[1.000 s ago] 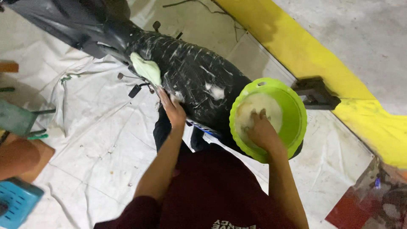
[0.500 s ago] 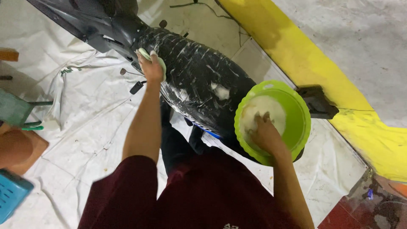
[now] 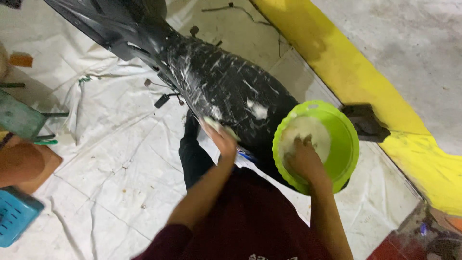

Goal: The person scrubs the seat of a black motorcycle with a soapy cloth, repeatedly dipping the cloth into a green bucket of soapy water to maintain lather. The person focuses on cleaning the seat area thoroughly, moving the cloth back and forth across the surface.

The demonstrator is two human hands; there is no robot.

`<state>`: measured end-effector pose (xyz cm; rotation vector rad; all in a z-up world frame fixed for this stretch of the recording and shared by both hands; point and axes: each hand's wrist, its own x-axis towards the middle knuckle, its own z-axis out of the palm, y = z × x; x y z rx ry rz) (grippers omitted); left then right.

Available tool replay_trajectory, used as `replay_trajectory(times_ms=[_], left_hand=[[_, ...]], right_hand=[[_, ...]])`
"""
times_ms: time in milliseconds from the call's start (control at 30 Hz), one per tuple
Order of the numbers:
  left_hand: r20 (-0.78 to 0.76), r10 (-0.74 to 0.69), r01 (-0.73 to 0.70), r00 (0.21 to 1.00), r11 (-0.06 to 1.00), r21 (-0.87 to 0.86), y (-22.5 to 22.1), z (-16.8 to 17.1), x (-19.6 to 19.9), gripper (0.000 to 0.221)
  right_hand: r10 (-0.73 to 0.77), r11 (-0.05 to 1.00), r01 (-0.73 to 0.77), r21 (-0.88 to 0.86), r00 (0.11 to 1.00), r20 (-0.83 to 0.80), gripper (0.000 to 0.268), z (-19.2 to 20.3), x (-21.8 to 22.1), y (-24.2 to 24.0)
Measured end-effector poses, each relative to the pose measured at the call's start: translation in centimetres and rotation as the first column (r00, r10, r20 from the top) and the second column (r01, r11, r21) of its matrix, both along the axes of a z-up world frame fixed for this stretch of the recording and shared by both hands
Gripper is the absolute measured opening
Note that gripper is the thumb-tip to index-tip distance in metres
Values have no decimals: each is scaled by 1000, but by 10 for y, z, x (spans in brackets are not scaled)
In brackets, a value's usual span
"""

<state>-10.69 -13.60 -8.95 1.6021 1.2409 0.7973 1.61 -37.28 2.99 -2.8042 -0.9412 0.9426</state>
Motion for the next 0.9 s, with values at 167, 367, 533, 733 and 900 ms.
replay_trajectory(times_ms=[167, 367, 533, 733, 900], left_hand=[[-5, -18, 18, 1000, 1000, -11, 138, -77, 33, 68], [-168, -104, 128, 980, 983, 135, 90, -15, 36, 77], [-360, -386, 397, 849, 917, -47, 16, 66, 0, 84], [-526, -308, 474, 793, 854, 214, 115, -3, 47, 70], [-354, -205, 176, 912, 978, -115, 254, -11, 97, 71]], right_hand=[[-186, 982, 186, 18, 982, -25, 76, 60, -10, 35], [-133, 991, 133, 2, 991, 35, 76, 58, -15, 30], [-206, 978, 206, 11, 978, 13, 76, 68, -20, 40], [-57, 998, 59, -26, 995, 82, 78, 38, -15, 21], [-149, 988, 144, 60, 986, 74, 74, 30, -12, 12]])
